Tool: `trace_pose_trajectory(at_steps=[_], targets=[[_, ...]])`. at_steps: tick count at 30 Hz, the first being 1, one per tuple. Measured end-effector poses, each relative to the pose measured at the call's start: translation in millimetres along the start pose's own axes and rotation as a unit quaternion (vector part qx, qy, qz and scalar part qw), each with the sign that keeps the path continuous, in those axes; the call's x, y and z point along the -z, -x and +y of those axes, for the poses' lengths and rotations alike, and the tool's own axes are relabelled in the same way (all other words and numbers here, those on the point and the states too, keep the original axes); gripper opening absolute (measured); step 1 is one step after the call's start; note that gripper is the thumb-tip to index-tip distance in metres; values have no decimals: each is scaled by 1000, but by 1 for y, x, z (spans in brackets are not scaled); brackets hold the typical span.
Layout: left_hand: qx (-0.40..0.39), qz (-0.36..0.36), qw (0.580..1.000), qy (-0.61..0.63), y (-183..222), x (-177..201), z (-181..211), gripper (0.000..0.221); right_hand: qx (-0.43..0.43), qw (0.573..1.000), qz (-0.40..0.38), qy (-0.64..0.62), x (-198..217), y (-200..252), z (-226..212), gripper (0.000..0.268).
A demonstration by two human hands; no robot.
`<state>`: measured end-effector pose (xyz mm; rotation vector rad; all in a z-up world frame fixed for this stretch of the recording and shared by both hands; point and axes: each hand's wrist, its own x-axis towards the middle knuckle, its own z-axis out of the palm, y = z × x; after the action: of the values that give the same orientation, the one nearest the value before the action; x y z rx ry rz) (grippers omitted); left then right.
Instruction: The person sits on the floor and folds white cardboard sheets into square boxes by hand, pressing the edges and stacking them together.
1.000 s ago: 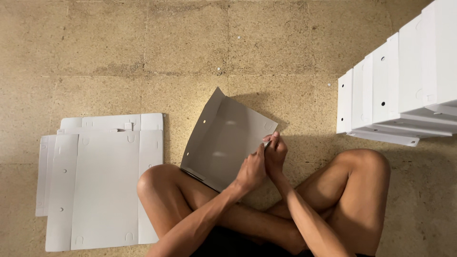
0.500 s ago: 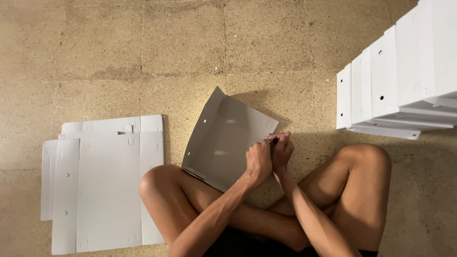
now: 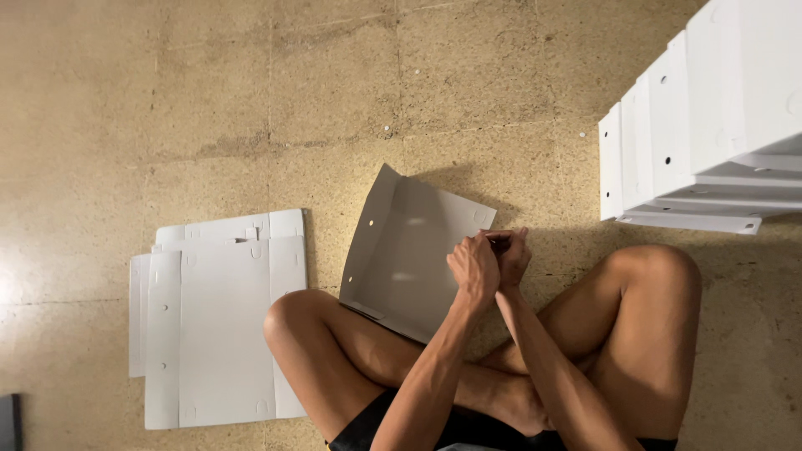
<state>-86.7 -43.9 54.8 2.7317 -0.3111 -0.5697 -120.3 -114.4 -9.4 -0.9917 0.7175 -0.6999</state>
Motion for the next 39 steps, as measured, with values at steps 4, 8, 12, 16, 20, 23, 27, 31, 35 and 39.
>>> trace_pose_trajectory(at_steps=[4,8,12,16,20,23,27,31,35,39], targets=[[21,-6,1000,-1,1,-4,13,17,-14,999,1,-31,3,-3,2,67],[41,-9,999,0,4,-4,25,18,-18,999,-14,-29,-1,-4,-1,62],[50,0,988,145,36,38,9,75,7,999,-22,46,1,2,-18,49],[97,65,945,306,53,45,-7,93,24,994,-54,96,-1,3,-28,35],[155,30,874,459,42,26,-11,85,40,987,-106,117,3,4,-24,27],[93,109,885,443,16,9,-11,61,72,975,-135,161,6,2,-22,21],[61,119,892,432,11,23,3,43,44,967,-167,188,-2,-1,-57,17],[69,86,873,475,11,20,0,45,18,878,-185,441,-1,-47,-60,35],[94,101,853,503,11,12,-4,43,-81,782,-288,546,-18,-68,-78,17],[126,104,826,540,22,31,-1,40,-105,771,-298,552,-34,-59,-98,22]])
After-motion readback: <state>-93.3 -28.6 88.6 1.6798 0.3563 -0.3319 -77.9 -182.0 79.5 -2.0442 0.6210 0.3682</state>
